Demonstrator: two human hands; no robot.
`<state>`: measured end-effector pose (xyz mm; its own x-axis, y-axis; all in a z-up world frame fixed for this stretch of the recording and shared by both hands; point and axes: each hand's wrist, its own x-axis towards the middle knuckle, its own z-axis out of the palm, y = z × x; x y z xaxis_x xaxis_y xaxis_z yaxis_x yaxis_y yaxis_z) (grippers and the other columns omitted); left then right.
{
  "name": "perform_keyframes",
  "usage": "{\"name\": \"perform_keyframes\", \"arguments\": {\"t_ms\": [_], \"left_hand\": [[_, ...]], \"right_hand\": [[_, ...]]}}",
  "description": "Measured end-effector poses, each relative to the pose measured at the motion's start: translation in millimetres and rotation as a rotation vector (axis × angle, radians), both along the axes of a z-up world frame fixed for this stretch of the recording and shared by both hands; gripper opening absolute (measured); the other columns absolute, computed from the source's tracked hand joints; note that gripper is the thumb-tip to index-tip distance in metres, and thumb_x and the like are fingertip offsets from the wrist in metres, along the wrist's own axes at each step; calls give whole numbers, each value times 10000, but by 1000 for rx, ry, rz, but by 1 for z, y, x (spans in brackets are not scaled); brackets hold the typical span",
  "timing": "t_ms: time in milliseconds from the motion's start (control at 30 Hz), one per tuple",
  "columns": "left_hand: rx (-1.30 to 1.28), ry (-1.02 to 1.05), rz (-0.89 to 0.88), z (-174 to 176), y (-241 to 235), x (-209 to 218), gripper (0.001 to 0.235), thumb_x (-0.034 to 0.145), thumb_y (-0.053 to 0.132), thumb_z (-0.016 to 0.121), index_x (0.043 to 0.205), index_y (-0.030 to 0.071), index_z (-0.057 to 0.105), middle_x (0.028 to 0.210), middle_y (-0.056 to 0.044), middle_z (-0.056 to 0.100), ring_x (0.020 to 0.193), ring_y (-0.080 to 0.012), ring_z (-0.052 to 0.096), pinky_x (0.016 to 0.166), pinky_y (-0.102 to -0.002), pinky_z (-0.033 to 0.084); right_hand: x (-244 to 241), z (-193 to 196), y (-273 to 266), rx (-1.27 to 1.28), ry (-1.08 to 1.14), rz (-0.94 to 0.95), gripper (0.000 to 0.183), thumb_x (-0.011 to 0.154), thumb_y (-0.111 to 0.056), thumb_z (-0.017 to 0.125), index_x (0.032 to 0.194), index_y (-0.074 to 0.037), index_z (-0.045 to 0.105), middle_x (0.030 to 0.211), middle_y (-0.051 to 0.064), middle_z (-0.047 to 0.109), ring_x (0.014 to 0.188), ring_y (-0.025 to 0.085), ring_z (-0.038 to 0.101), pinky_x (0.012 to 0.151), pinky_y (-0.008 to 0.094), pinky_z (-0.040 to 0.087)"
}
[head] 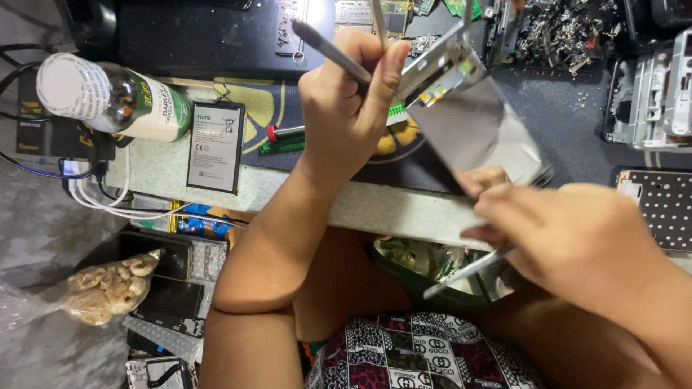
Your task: The person uses a metal pick and tweezers to scrape and clean a small metallic component held in the left hand. The person then places the component into a smartphone frame and continues to adjust it with the tools.
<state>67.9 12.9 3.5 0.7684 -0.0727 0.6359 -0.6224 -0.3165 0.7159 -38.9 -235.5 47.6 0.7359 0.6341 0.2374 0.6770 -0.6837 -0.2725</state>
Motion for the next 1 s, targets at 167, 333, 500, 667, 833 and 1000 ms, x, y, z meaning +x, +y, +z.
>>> {"name": "perform_keyframes", "arguments": {"t_ms": [167,333,500,667,833,1000], "left_hand": [[4,8,-18,-1,-1,0,181,1117,127,686,992,39,589,674,-34,527,553,-84,475,527,-246,379],[30,1,-39,1,-2,-3,161,1123,135,675,1020,35,602,670,-35,558,549,-75,508,525,-245,400],[11,27,-71,5,-2,-7,147,1130,138,663,1043,28,618,675,-36,580,555,-74,532,516,-239,414],[-17,-5,-168,4,-1,-7,139,1127,143,644,1062,23,616,766,-42,630,578,-63,604,501,-229,451],[64,-204,-192,11,2,-11,155,1011,68,753,976,54,603,756,-87,640,619,-177,633,516,-300,476],[187,-396,-277,19,7,-14,271,1001,14,773,1181,-18,573,945,-152,707,745,-256,697,627,-349,557]], "right_hand": [[23,10,14,254,4,-229,504,880,-244,834,1263,-17,597,967,86,700,687,196,678,514,312,492],[35,10,30,159,-146,-289,599,892,-241,891,1406,-117,610,878,99,667,569,200,624,458,337,476],[39,7,35,45,-149,-383,693,750,-304,912,1368,-144,645,837,86,623,564,245,615,455,377,473],[44,1,26,254,-55,-445,212,1013,-97,857,1198,-120,755,897,63,604,740,191,617,630,316,488],[50,-8,24,464,-112,-480,247,950,4,916,1140,13,759,912,156,583,775,216,574,649,317,455],[55,-5,38,563,-152,-383,193,993,109,774,1143,3,715,1075,135,651,929,197,666,792,293,537]]}}
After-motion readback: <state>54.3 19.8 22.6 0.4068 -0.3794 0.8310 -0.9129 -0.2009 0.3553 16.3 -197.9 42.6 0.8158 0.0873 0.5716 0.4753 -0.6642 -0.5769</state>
